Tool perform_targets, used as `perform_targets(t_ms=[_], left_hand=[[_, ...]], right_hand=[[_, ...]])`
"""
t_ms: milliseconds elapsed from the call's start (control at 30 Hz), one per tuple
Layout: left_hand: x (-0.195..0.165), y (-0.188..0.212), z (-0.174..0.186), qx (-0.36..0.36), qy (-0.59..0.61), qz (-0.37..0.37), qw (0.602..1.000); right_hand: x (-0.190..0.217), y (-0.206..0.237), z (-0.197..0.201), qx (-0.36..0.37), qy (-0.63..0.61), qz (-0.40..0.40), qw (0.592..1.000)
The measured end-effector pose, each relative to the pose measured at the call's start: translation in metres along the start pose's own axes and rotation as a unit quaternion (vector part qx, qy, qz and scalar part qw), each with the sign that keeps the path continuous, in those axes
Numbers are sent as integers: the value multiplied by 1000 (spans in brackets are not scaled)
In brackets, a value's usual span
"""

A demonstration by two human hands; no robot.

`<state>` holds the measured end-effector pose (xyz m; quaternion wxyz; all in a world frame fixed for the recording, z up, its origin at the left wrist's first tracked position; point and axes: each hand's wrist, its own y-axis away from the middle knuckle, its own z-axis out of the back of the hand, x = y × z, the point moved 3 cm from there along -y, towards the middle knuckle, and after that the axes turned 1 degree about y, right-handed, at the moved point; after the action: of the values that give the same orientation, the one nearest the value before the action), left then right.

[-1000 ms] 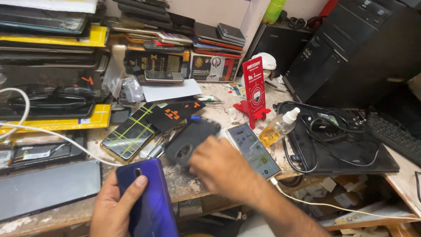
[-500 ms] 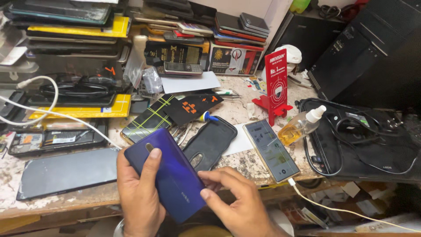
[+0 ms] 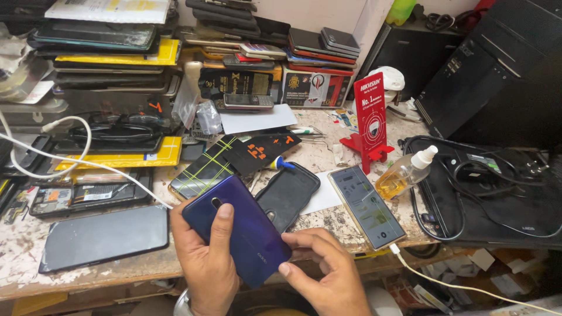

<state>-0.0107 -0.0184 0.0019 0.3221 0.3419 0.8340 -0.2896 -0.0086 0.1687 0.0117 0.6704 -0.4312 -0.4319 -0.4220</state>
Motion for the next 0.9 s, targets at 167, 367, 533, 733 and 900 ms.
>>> perform_targets(t_ms=[167, 367, 533, 733, 900], left_hand=[[0, 0, 1, 9, 10, 5, 1000], [2, -1, 3, 21, 22, 33, 999], [2, 3, 2, 64, -1, 19, 998], [4, 2, 3, 61, 17, 56, 996], [7, 3, 4, 59, 5, 67, 996]], right_hand=[[-6, -3, -1, 8, -74, -45, 996], [-10, -3, 6, 18, -160, -213, 964], [-13, -3, 1, 37, -185, -173, 967], [-11, -1, 0, 19, -60, -120, 991], [6, -6, -5, 40, -100, -114, 988]])
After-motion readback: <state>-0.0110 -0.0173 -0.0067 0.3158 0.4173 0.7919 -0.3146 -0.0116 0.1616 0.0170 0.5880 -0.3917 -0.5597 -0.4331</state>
